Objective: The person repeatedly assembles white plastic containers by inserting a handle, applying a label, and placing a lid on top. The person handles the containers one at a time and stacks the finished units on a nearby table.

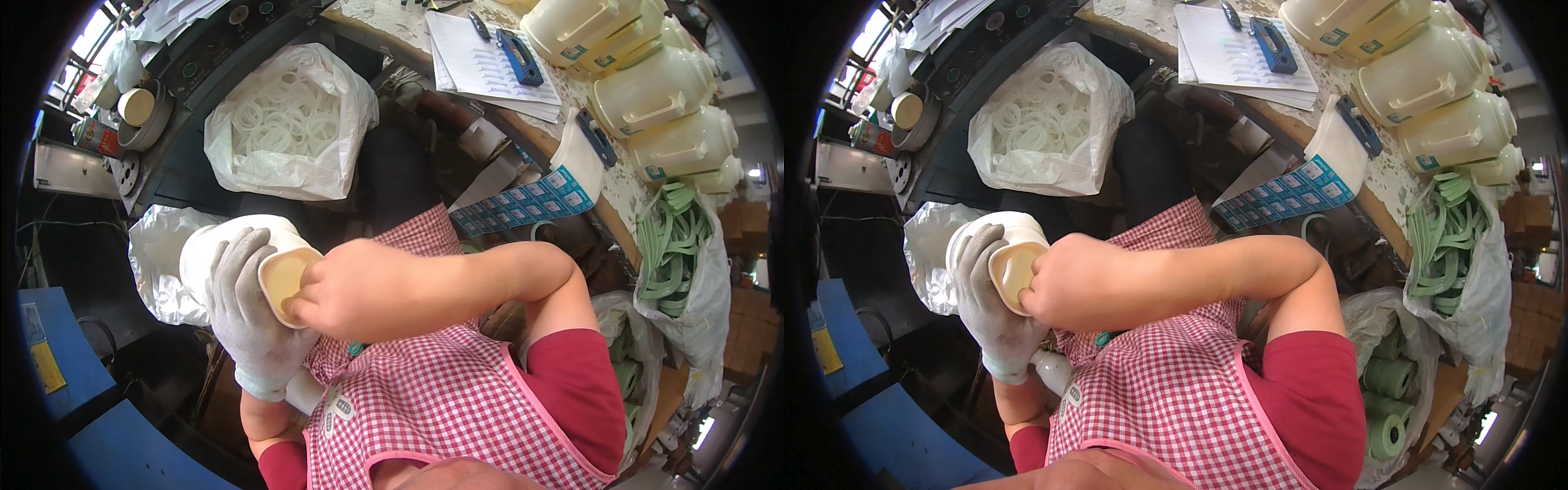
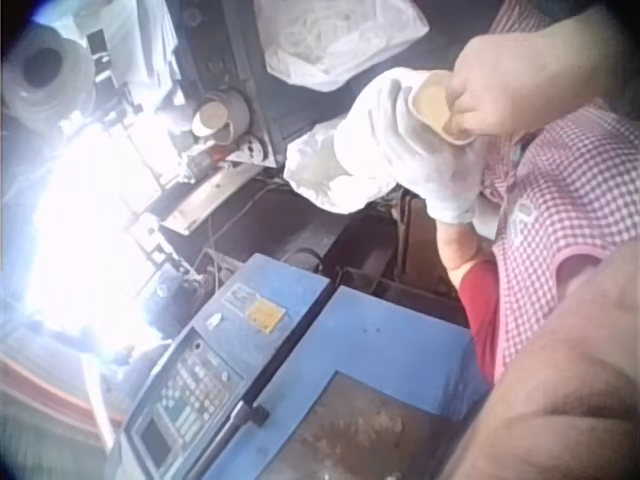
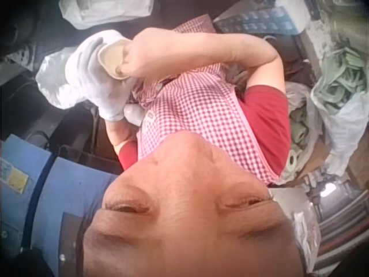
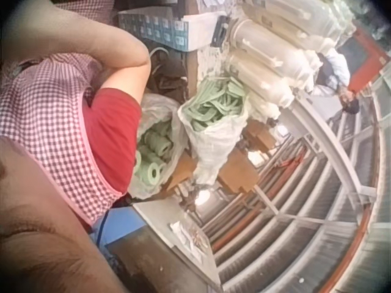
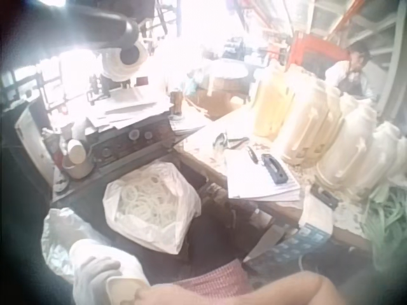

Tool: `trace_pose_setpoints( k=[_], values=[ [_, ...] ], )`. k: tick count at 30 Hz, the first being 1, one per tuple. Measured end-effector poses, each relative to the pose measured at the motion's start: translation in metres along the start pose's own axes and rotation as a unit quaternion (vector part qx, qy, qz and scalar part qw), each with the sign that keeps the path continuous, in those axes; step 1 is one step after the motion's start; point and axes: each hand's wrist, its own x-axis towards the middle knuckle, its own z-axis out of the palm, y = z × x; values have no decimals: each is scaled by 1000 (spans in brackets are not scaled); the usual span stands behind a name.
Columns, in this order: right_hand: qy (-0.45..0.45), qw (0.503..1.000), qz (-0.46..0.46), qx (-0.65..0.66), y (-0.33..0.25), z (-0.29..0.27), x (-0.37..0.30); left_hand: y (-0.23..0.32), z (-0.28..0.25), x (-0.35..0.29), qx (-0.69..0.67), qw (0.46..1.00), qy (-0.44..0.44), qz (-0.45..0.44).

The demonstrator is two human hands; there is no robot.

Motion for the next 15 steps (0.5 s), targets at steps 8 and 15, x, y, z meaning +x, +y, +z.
trace_pose_setpoints(
  k=[8, 15],
  values=[
    [87, 995, 23, 37, 19, 14, -12, 9, 4, 14, -1, 1000, -17, 22],
    [278, 947, 155, 38, 72, -88, -59, -10, -36, 12, -92, 979, 163, 85]
  ],
)
